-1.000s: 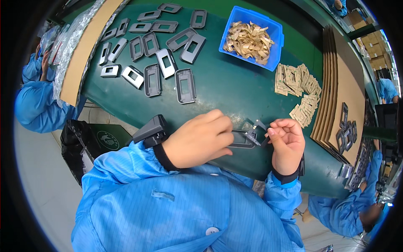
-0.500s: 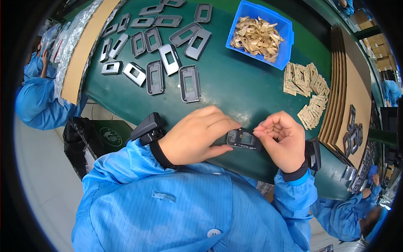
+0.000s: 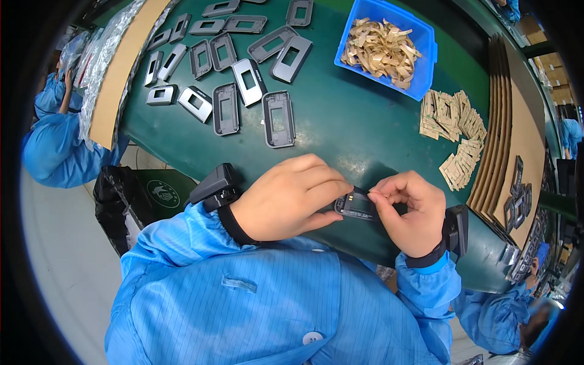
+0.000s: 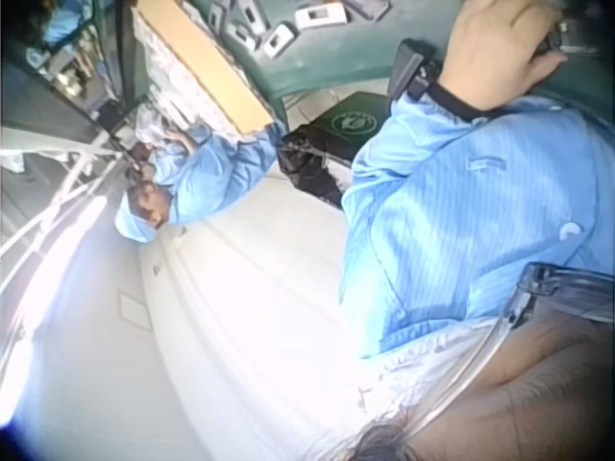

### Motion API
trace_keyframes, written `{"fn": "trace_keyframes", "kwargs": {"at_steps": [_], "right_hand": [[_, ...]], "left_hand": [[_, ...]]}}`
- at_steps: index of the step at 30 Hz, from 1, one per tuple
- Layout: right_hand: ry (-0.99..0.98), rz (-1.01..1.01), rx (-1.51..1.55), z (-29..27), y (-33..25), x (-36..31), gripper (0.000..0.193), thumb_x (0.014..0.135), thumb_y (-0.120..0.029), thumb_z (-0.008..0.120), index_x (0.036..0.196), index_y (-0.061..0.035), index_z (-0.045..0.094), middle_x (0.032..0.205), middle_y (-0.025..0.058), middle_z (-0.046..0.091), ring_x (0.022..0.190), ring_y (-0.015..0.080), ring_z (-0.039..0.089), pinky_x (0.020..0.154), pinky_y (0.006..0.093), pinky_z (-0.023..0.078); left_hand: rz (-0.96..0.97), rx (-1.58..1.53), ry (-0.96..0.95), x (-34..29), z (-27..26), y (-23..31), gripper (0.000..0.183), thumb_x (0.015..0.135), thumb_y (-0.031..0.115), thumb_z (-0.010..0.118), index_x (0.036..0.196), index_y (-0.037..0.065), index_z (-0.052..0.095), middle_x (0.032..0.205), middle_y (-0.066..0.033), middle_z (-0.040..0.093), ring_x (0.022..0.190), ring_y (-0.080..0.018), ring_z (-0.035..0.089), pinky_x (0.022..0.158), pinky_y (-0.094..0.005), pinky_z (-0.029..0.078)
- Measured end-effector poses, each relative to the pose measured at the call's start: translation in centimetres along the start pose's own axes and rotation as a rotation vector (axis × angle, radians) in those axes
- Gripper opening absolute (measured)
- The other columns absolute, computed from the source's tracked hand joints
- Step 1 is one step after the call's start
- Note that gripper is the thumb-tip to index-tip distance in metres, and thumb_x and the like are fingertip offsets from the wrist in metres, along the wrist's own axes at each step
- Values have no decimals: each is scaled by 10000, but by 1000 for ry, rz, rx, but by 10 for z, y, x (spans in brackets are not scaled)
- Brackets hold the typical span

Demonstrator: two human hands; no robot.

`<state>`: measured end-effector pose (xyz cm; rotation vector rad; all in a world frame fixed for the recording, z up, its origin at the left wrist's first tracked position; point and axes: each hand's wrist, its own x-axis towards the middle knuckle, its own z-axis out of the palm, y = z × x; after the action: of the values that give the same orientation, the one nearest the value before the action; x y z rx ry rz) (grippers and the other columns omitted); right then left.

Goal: Assembling or inspecting cell phone frames and adhesive components at an industrial workstation.

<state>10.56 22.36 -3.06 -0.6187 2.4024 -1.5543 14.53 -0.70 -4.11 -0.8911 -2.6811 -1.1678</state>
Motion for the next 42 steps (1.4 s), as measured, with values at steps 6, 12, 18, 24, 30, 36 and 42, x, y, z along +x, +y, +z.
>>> {"fn": "trace_keyframes", "kwargs": {"at_steps": [6,12,18,24,30,36,42], "right_hand": [[20,94,169,1,5,-1,131,793,90,709,856,19,620,801,81,675,716,104,672,616,226,546],[28,58,54,3,2,-2,143,778,84,718,847,11,617,779,70,661,700,110,668,605,228,545],[24,-3,-40,3,-1,-2,163,750,65,732,820,-13,608,747,55,633,674,114,658,595,229,543],[18,26,-20,3,0,-2,162,747,72,718,810,-13,595,734,45,629,645,94,646,576,212,532],[-18,195,175,0,-1,1,154,768,91,696,825,3,582,763,43,668,668,55,641,583,192,524],[-27,232,272,2,3,2,149,787,88,690,845,6,580,777,41,672,682,49,637,587,186,524],[24,161,208,7,3,-2,133,777,85,699,827,11,601,776,47,658,692,62,642,584,192,529]], "left_hand": [[-16,0,8,-1,1,0,478,690,194,830,1106,53,642,1039,-55,651,909,-250,603,793,-351,516],[62,14,18,-2,2,-1,448,697,176,819,1107,75,670,1054,-56,646,904,-239,604,776,-353,516],[83,76,10,-3,5,1,400,711,154,798,1092,90,697,1070,-45,636,903,-224,595,766,-350,509],[81,118,-26,-5,5,3,424,706,161,778,1116,89,694,1096,-35,620,939,-214,575,787,-346,498],[100,161,-40,-5,6,5,427,713,156,766,1124,70,690,1112,-35,609,963,-208,565,800,-343,494],[132,223,-55,-4,7,4,428,704,158,770,1112,57,692,1101,-34,604,968,-200,562,798,-327,507],[130,230,-40,-6,10,1,371,726,172,773,1064,41,693,1101,-37,602,953,-205,581,779,-330,523]]}}
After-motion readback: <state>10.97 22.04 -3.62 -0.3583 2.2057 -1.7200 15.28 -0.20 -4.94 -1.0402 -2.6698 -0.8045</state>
